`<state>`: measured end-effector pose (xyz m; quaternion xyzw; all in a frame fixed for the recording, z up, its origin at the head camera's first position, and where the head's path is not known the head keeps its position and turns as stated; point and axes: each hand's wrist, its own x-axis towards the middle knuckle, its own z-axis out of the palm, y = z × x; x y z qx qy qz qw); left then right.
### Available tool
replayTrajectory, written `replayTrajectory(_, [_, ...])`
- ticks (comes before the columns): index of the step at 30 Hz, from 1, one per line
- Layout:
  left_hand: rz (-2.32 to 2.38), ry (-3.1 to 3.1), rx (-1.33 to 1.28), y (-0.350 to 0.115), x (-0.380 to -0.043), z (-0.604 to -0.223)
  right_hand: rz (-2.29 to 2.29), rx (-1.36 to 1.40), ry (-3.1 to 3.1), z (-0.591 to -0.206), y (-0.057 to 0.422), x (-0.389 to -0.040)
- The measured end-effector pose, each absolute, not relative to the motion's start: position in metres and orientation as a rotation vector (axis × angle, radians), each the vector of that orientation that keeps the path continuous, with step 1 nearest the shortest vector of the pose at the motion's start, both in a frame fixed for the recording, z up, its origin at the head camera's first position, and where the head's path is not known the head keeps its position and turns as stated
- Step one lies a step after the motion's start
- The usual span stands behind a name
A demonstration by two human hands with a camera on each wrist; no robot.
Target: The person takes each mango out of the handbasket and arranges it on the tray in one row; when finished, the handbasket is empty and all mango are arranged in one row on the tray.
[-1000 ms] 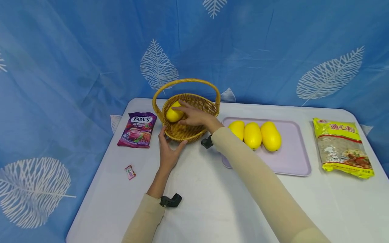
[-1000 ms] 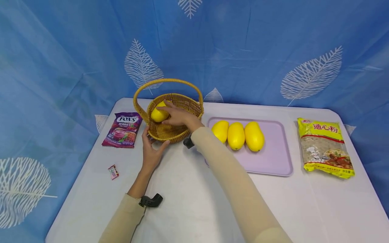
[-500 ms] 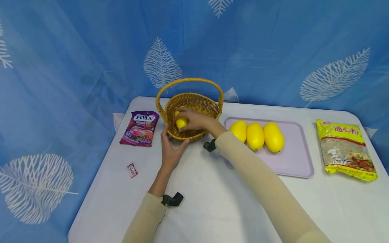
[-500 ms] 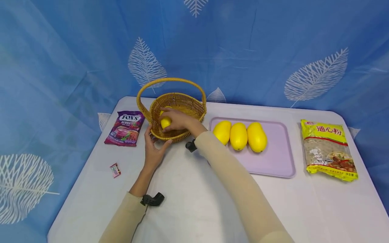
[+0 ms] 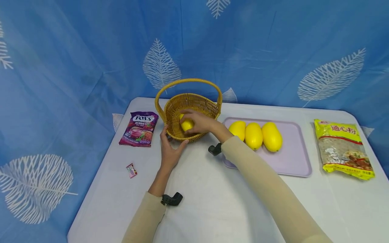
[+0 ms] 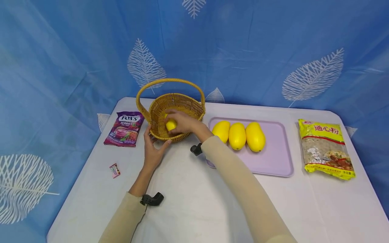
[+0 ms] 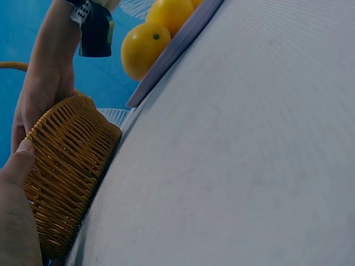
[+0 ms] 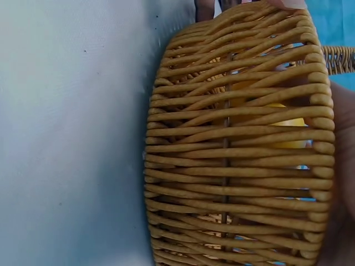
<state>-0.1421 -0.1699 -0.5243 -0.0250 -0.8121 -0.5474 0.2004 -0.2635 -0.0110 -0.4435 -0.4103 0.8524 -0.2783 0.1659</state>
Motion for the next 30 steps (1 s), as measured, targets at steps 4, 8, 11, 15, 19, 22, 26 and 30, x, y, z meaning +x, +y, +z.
replayTrajectory(4, [-1.544,-2.279,-0.054,-0.17,-0.141,-0.524,-0.831,-1.196,2.43,-0.443,-0.01,-0.261])
replayTrajectory(8, [-1.553,-2.282,-0.048,-0.17,-0.14,-0.522,-0.923,-1.226,2.436,-0.437,-0.006,-0.258])
replayTrajectory(11, [-1.553,-2.28,-0.048,-0.169,-0.14,-0.521,-0.967,-1.243,2.466,-0.428,-0.002,-0.255])
replayTrajectory(15, [-1.546,-2.282,-0.046,-0.17,-0.141,-0.521,-0.953,-1.26,2.527,-0.42,0.003,-0.253])
replayTrajectory(19, [-1.536,-2.29,-0.037,-0.17,-0.141,-0.522,-0.991,-1.315,2.537,-0.414,0.01,-0.248])
replayTrajectory(22, [-1.527,-2.294,-0.032,-0.17,-0.142,-0.522,-1.042,-1.361,2.529,-0.407,0.016,-0.242])
replayTrajectory(26, [-1.513,-2.294,-0.042,-0.17,-0.142,-0.523,-1.077,-1.417,2.556,-0.398,0.027,-0.231])
replayTrajectory(30, [-1.499,-2.292,-0.052,-0.171,-0.142,-0.524,-1.098,-1.453,2.59,-0.393,0.038,-0.218])
